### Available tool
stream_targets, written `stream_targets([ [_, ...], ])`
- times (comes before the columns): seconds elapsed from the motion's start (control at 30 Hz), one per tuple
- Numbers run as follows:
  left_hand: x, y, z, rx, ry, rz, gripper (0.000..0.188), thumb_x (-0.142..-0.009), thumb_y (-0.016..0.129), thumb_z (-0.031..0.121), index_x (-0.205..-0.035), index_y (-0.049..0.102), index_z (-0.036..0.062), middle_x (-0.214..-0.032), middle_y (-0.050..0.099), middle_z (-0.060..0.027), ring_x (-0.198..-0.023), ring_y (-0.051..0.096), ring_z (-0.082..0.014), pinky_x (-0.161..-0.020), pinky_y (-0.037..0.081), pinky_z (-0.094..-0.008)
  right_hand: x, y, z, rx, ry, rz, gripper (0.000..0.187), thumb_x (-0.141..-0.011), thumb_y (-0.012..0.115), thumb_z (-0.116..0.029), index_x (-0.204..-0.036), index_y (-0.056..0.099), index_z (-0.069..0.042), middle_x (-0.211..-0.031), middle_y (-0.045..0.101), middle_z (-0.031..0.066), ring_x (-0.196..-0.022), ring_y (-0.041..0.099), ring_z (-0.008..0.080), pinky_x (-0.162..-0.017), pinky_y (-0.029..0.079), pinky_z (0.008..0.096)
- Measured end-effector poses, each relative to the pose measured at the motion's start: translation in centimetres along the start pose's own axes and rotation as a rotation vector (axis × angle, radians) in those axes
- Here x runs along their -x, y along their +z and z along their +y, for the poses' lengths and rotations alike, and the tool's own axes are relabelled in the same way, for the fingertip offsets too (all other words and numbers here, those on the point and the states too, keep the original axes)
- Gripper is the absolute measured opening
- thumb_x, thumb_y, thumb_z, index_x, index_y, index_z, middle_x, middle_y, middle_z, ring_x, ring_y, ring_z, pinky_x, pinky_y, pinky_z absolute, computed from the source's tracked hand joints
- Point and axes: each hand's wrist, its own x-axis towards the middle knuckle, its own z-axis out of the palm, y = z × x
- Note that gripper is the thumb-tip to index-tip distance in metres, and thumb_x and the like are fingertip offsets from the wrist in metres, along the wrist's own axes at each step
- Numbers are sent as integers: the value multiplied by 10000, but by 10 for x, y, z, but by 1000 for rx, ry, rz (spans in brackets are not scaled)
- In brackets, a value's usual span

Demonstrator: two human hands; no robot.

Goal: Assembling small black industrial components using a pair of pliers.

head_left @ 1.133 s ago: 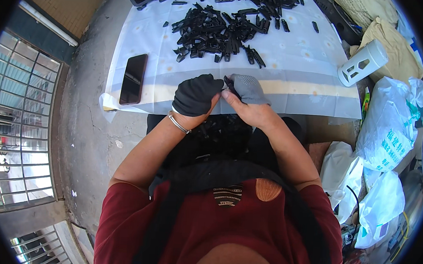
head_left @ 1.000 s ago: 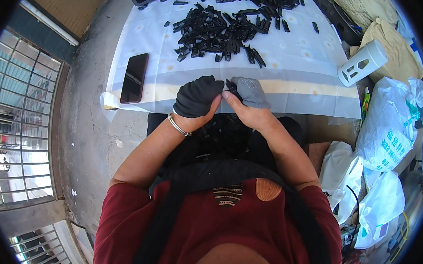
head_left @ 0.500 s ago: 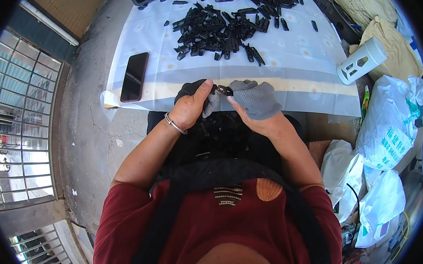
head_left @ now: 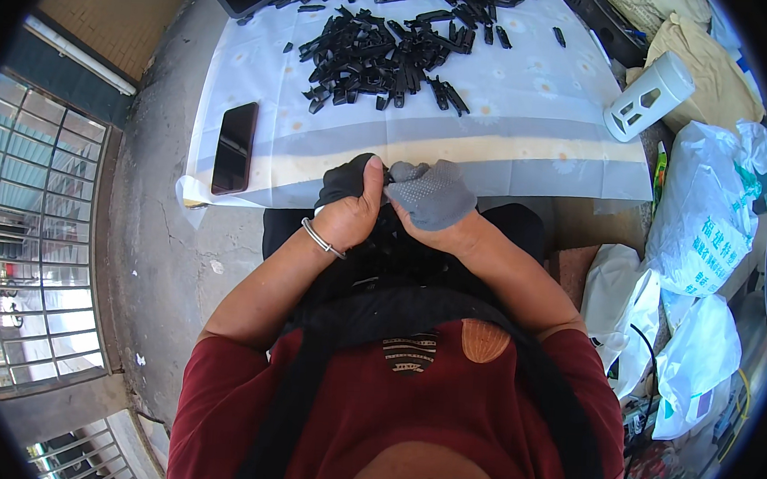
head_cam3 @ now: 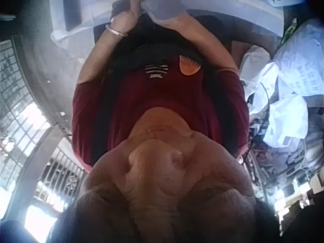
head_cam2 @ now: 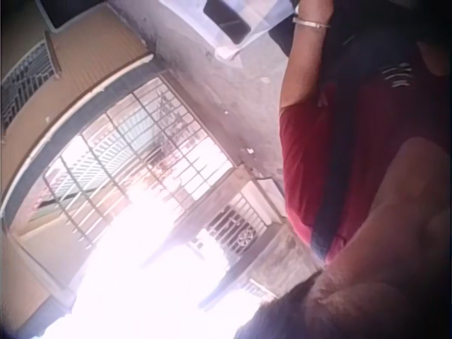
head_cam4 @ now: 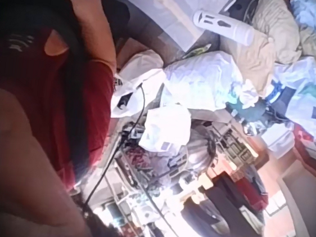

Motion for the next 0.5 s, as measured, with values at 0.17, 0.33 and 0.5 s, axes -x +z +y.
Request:
stream_targets([
  [0.17, 6, -3, 5, -39, -50, -54, 286, -894, 386, 205, -758, 551, 16, -723, 579, -191, -680, 552, -371, -613, 437, -416, 15, 21, -4, -183, -2, 116, 183, -782, 539, -197, -905, 596, -76, -933, 587, 103, -879, 542, 297, -779, 419, 401],
  [0.33, -12, -31, -5, -297, -43, -418, 332, -888, 367, 254, -754, 565, 24, -717, 583, -186, -688, 555, -362, -638, 435, -419, -2, -25, 5, -235, 148, -202, 251, -817, 536, -269, -911, 597, -45, -916, 593, 133, -870, 547, 315, -789, 423, 400],
  [0.5, -25, -31, -8, -185, 1, -375, 339, -896, 374, 268, -736, 551, 29, -690, 579, -182, -663, 553, -366, -614, 432, -420, -8, -37, 56, 25, 474, -91, 312, -822, 533, -329, -875, 599, -29, -853, 599, 155, -812, 556, 337, -749, 433, 401],
])
